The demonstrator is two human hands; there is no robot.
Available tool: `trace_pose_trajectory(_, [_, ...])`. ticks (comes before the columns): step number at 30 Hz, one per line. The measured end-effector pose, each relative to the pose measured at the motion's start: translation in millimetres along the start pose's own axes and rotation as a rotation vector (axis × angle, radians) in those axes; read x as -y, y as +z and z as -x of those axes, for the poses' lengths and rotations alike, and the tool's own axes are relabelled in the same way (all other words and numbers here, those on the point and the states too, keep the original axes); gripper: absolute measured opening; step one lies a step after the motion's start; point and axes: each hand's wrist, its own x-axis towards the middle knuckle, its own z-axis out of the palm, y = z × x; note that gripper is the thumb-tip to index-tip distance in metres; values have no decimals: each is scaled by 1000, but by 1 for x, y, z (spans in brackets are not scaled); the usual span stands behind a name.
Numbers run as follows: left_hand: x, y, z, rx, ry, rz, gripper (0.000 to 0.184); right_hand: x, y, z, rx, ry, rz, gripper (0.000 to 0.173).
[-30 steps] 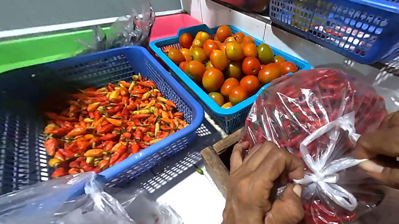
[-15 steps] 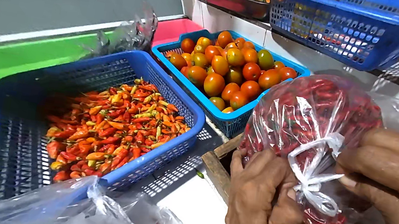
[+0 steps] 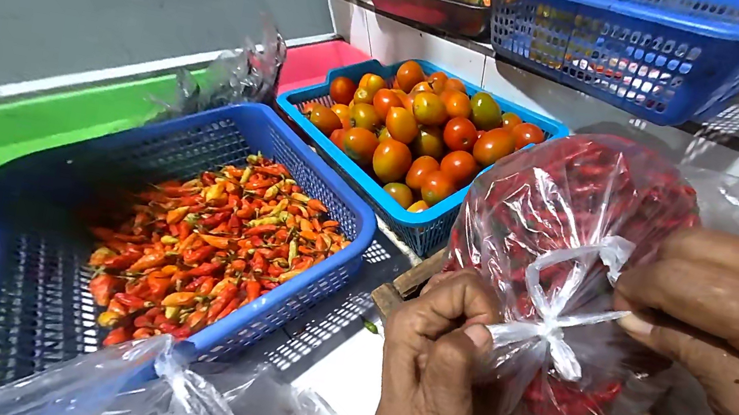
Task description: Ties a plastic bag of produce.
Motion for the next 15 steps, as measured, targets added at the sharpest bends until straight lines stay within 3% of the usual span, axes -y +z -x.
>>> trace_pose_trajectory(5, [-2, -9, -8, -84, -18, 254, 32, -9, -1, 0, -8, 6, -12, 21])
trace_pose_trajectory(9, [-1, -4, -9, -113, 18, 279, 32, -10, 0, -1, -17, 18, -15, 21])
trace_pose_trajectory(12, [0, -2, -8, -142, 84, 173, 32, -10, 0, 0, -47, 24, -11, 21])
trace_pose_trajectory(15, [-6, -4, -9, -68, 210, -44, 31, -8, -2, 1, -119, 49, -65, 18])
